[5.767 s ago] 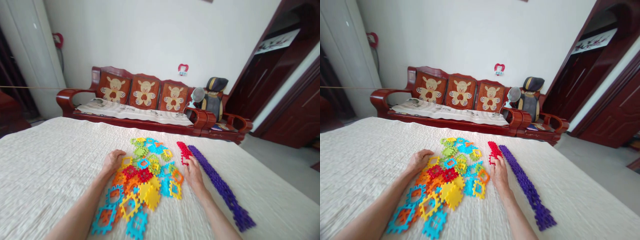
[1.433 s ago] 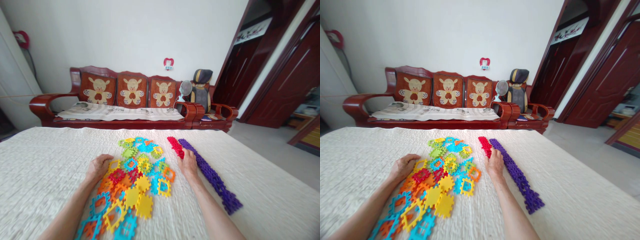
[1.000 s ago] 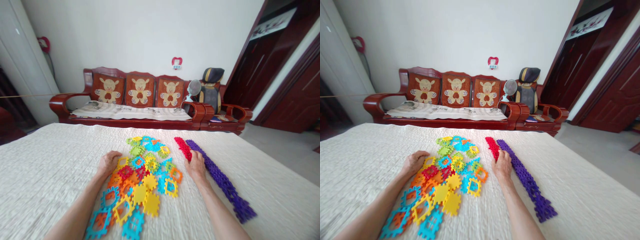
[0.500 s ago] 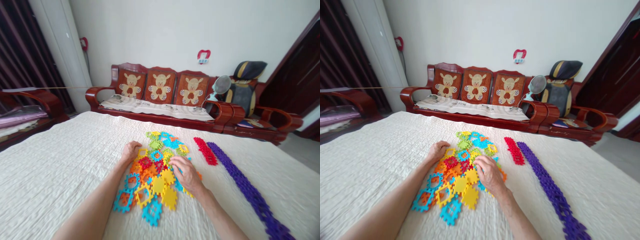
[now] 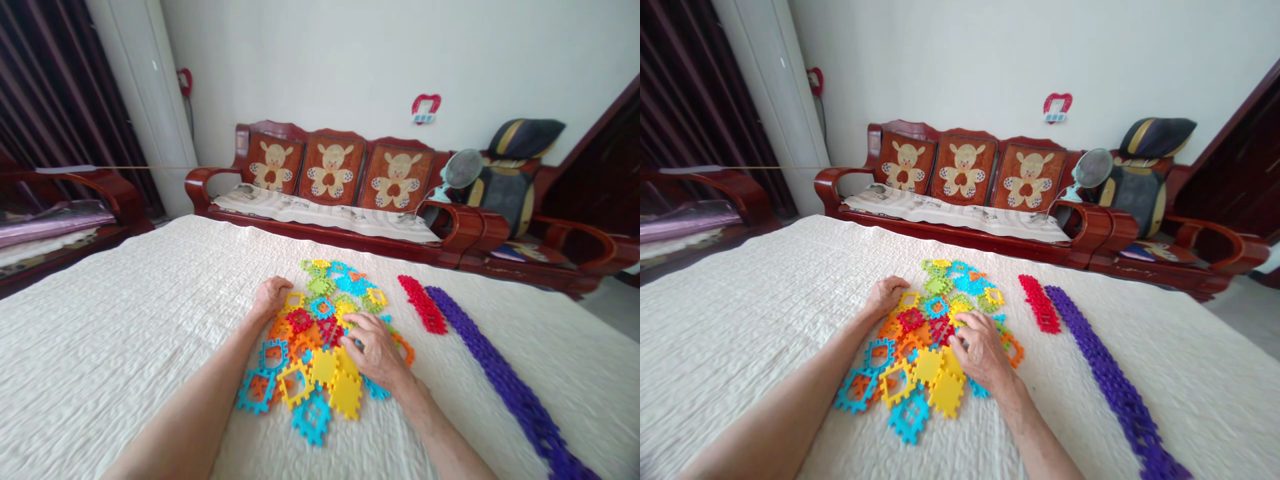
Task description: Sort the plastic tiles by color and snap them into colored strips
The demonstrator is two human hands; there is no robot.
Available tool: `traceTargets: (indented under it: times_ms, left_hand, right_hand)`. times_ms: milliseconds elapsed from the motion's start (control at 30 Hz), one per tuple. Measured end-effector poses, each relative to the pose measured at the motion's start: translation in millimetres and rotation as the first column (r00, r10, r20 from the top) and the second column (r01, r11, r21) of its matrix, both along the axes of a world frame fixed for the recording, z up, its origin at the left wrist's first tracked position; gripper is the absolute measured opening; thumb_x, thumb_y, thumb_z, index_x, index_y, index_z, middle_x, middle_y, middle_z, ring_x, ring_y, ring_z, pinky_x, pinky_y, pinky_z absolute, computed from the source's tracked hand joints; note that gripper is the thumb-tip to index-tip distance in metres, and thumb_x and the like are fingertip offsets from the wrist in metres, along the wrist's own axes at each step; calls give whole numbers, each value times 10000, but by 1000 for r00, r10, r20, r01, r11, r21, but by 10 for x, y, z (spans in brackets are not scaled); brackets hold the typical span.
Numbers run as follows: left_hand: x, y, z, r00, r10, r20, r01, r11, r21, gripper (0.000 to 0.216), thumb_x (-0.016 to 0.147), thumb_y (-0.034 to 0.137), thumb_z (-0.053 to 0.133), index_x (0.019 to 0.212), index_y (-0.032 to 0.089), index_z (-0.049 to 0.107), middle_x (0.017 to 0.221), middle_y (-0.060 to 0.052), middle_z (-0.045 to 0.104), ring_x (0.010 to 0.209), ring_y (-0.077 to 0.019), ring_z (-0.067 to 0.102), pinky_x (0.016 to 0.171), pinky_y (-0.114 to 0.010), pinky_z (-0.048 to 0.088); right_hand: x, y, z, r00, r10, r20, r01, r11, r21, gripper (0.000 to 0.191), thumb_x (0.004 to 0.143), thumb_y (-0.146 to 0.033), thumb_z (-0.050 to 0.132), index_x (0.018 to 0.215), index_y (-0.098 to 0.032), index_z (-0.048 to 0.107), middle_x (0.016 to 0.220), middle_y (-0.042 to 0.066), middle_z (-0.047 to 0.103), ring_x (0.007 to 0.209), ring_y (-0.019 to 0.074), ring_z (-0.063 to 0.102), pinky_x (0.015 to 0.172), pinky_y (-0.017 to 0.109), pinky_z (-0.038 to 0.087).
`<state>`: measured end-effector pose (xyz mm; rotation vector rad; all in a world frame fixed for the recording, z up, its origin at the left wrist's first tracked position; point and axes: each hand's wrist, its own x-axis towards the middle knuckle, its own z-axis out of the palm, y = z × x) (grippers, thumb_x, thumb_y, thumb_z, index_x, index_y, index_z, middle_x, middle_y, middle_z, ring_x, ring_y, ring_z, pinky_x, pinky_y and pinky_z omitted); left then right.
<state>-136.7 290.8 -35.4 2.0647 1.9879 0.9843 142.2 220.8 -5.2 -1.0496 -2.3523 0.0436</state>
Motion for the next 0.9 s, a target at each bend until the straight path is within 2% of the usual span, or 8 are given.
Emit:
traceTargets:
  times_ms: [100,300,433,567,733,900]
  left_hand:
    - [-3,7,-8,1000,-8,2,8,1000,0,357,730,113,405,884,169,723,952,-55,701,898,-166,628,887,-277,461]
    - [-5,18,-23,1000,-15,11,15,1000,10,357,730,110,401,886,163,718,955,-59,698,897,-162,624,881,-275,462]
    - [5,9,-10,1000,-7,3,7,1000,8,359,731,113,401,884,172,720,957,-55,698,902,-166,625,892,-279,459]
    - [17,-10,19,1000,2,2,-2,1000,-8,361,723,107,400,879,171,720,953,-50,702,897,-164,629,885,-271,463]
    - [11,-9,15,1000,-10,-15,10,1000,2,360,720,119,396,875,178,716,943,-44,701,897,-161,629,877,-270,468]
    - [12,-9,16,1000,-13,-25,13,1000,4,357,727,135,389,861,178,717,950,-51,702,904,-165,628,875,-272,470]
  right_hand:
    - [10,1,-3,1000,-4,15,4,1000,-25,96,793,-198,534,809,-212,627,1136,50,597,1078,205,498,941,397,385]
    - [0,-18,-6,994,-51,101,55,998,-36,311,800,-223,510,1098,-196,598,1262,86,528,1167,238,434,980,419,360]
    - [1,-7,-39,985,-92,148,100,994,-48,330,836,-316,497,1133,-218,601,1304,86,501,1185,257,415,977,446,355]
    - [-29,-15,-89,972,-157,174,166,985,-42,397,826,-313,500,1213,-246,561,1367,86,447,1219,293,373,965,498,342]
    - [-85,-48,-98,975,-174,135,186,980,-77,407,786,-283,534,1192,-257,556,1393,81,412,1239,298,346,971,505,313]
    - [-124,-36,-36,983,-175,-58,170,982,-76,273,706,-214,571,978,-222,595,1277,74,512,1189,257,419,977,443,317]
